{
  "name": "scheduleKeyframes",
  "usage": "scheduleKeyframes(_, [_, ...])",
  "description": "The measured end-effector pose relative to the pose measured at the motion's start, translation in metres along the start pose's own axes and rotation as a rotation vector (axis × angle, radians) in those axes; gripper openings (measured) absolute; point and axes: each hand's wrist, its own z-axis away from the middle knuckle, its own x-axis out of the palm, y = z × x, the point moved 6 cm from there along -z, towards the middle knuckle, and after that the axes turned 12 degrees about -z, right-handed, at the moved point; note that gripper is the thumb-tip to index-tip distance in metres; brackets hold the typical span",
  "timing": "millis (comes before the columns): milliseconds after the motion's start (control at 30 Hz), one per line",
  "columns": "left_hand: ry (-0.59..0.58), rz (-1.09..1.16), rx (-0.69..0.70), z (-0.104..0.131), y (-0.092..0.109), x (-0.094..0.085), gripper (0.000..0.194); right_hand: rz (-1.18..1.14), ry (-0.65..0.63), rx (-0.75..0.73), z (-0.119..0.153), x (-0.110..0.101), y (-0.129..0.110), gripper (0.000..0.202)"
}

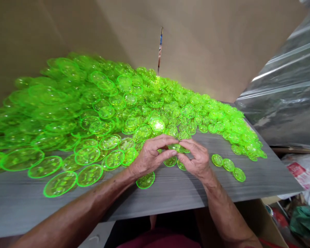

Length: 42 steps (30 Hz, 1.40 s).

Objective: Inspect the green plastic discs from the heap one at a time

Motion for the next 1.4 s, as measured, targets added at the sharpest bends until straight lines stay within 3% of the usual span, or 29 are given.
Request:
scheduleKeyframes(200, [0.012, -0.096, 0.033, 0.001, 0.004, -0.003, 0.016, 0.005, -0.044, 0.008, 0.0, 0.003, -0.003, 0.027])
scheduleKeyframes(433, [-0.015, -0.121, -0.074, 0.003, 0.004, 0.001, 0.015, -0.058, -0.07, 0.116, 0.002, 0.008, 0.0, 0.025])
scheduleKeyframes(567, [-0.029, -0.085, -0.18, 0.003, -0.006, 0.006, 0.02, -0.136, -0.074, 0.31, 0.001, 0.005, 0.019, 0.019])
scheduleKeyframes(733, [-0.01, -0.149, -0.229, 0.0, -0.013, 0.001, 0.032, -0.155, 0.132, 0.648, 0.018, -0.042, 0.053, 0.023])
scheduleKeyframes(800, [-0.029, -0.214, -0.213, 0.0, -0.016, 0.001, 0.027, -0.117, 0.065, 0.788, 0.035, -0.056, 0.061, 0.029])
scheduleKeyframes(900, [-0.095, -0.325, -0.184, 0.003, -0.02, 0.008, 0.024, -0.055, -0.113, 0.939, 0.062, -0.058, 0.062, 0.024])
scheduleKeyframes(1033, [-0.32, -0.465, -0.027, 0.011, -0.016, 0.029, 0.031, 0.074, -0.225, 0.934, 0.075, -0.036, 0.056, 0.017])
scheduleKeyframes(1200, [-0.631, -0.605, 0.184, 0.027, -0.005, 0.056, 0.056, 0.105, -0.275, 0.812, 0.062, -0.001, 0.046, 0.02])
scheduleKeyframes(1300, [-0.668, -0.651, 0.178, 0.029, -0.01, 0.059, 0.055, 0.1, -0.309, 0.782, 0.061, 0.001, 0.043, 0.019])
scheduleKeyframes(1400, [-0.631, -0.659, 0.156, 0.026, -0.016, 0.053, 0.039, 0.16, -0.356, 0.783, 0.068, -0.013, 0.044, 0.016])
